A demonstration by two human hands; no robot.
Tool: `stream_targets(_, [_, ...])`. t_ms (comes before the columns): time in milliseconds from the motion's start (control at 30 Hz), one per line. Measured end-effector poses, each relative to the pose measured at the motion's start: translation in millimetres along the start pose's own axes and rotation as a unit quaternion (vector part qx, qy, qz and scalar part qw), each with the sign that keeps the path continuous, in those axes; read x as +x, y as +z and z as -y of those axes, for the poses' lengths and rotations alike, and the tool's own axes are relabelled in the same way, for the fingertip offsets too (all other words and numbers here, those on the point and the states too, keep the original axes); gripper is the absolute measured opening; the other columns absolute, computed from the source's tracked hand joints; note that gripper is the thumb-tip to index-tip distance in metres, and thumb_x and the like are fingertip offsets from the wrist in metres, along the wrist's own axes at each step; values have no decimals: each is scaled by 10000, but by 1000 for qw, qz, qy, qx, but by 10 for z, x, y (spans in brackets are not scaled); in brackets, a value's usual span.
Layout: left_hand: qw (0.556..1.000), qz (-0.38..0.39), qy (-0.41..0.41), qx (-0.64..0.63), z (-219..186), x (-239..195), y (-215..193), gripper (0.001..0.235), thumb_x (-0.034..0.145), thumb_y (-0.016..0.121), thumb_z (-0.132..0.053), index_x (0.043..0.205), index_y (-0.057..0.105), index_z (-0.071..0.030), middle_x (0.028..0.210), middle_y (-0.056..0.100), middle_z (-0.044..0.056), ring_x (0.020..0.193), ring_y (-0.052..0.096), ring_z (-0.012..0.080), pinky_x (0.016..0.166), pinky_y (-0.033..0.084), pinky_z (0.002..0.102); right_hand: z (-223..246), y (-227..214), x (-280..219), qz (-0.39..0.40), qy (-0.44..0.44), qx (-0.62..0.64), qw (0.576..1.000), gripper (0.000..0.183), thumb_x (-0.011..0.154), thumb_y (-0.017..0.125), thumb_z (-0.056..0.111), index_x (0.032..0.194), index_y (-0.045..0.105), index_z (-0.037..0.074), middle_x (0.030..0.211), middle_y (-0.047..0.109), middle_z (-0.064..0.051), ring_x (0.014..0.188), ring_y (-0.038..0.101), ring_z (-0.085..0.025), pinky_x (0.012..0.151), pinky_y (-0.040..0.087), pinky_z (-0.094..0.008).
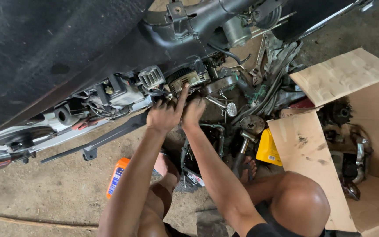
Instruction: The person crouches beside a scooter with its body panel removed and works on the engine area. They use a wrench to loosen and turn fasteners on a component near the cooling fan, repositioning their hands and the tool repeatedly while holding the part with the other hand.
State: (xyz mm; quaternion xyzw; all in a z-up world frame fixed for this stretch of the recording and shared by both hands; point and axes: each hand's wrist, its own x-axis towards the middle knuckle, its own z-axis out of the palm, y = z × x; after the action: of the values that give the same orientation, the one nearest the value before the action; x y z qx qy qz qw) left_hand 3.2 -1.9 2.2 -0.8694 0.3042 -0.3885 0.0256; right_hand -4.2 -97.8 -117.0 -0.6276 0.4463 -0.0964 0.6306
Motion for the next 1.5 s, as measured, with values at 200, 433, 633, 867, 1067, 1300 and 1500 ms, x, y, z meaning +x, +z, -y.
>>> stream_targets(200, [999,38,-5,-23,-6,-41,-88,614,919,462,-32,1523,545,-110,539,575,50,425,582,213,657,550,325,-37,-122,3,69,2,23,997,597,1077,345,208,1546,341,-162,1518,470,-296,1437,429,-277,1218,322,-307])
stream_targets(433, [999,35,-9,-32,-35,-114,50,631,898,476,-19,1521,544,-93,539,583,70,425,590,244,662,545,345,91,-160,19,60,-17,23,998,318,984,455,266,1019,607,-12,1131,572,-309,1144,585,-354,1017,383,-502])
stream_targets(633, [1000,2,3,-13,-1,-50,-1,594,899,446,-16,1462,612,-112,530,535,56,408,541,203,610,532,314,-56,-109,-46,50,-53,86,994,379,1042,361,219,1154,592,-60,1190,567,-264,1198,544,-298,1088,363,-436])
stream_targets(867, [1000,-15,2,-12,-27,-130,54,553,914,445,-21,1416,652,-125,511,509,68,406,525,215,572,517,319,179,-61,-119,26,-51,99,993,370,949,446,194,966,684,-89,1046,599,-415,986,563,-289,996,392,-485])
stream_targets(1067, [1000,-11,-10,-13,13,-21,-60,585,894,471,-17,1446,626,-132,516,540,40,439,579,194,617,549,311,609,-301,-414,117,-126,-2,985,389,1048,340,65,979,654,-152,966,661,-162,995,653,-194,1084,390,-152])
stream_targets(1300, [999,-37,-2,-14,47,23,-170,550,888,477,18,1382,676,-116,545,530,83,442,551,234,608,533,328,-84,-357,232,141,-55,38,988,274,1066,365,149,1034,583,-13,1009,634,-196,930,640,-305,873,463,-487])
stream_targets(1500, [1000,-1,-8,-30,-10,-130,-2,594,872,491,-28,1446,616,-119,549,573,80,462,591,229,635,545,350,-38,-280,194,96,-48,-1,994,272,1010,404,187,870,604,68,890,624,-151,909,634,-269,889,459,-455])
